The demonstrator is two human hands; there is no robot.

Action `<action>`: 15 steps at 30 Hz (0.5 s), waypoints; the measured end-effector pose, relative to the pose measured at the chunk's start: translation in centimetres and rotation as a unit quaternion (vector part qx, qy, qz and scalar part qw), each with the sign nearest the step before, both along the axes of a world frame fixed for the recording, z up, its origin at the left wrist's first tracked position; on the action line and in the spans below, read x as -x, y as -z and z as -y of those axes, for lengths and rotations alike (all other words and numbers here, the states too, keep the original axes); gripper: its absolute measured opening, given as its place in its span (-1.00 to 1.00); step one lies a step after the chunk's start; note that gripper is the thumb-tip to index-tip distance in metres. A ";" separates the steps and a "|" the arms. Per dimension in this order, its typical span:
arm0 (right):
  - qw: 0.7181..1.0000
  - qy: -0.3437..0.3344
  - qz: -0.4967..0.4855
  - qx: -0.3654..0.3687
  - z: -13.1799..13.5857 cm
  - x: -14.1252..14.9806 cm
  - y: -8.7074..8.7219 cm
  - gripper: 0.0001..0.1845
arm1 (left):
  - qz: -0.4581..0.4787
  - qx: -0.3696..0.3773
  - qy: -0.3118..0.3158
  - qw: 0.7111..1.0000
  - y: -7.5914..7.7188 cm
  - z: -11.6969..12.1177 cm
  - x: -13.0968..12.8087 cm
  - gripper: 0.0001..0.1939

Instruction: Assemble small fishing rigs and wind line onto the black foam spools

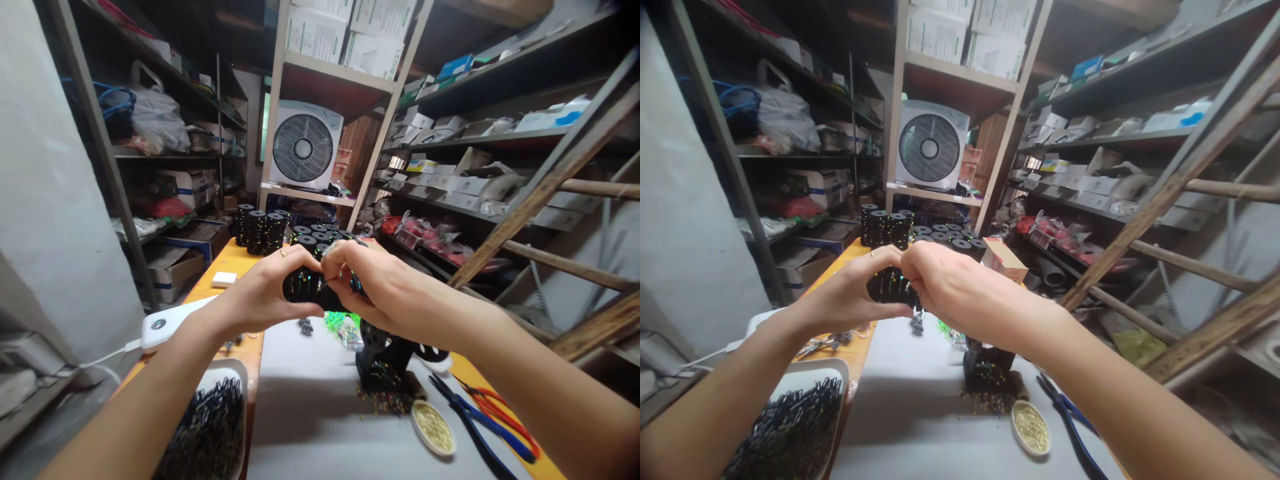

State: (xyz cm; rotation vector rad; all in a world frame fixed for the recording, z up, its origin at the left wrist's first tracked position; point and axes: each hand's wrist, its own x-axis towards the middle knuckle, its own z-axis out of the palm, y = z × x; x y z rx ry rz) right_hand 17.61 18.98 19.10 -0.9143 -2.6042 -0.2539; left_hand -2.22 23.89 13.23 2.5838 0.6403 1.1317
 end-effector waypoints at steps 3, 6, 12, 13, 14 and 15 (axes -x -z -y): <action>0.999 0.012 0.047 -0.002 0.0 0.4 -0.3 -0.88 | -0.006 -0.001 -0.003 1.000 0.0 0.0 0.0 -0.63; 0.997 0.025 0.070 -0.013 0.2 0.5 -0.4 -0.87 | -0.007 -0.004 -0.006 1.000 0.1 0.0 -0.1 -0.66; 0.994 0.032 0.102 -0.014 0.3 0.4 -0.6 -0.86 | -0.003 -0.005 -0.005 1.000 0.1 -0.2 -0.1 -0.66; 0.994 0.034 0.105 -0.015 0.2 0.3 -0.5 -0.86 | -0.003 -0.004 -0.006 1.000 0.1 -0.2 0.0 -0.67; 0.994 0.032 0.107 -0.016 0.2 0.3 -0.4 -0.86 | -0.003 -0.004 -0.007 1.000 0.1 -0.2 0.0 -0.67; 0.993 0.028 0.110 -0.019 0.1 0.2 -0.4 -0.85 | -0.003 -0.005 -0.008 1.000 0.1 -0.2 0.0 -0.68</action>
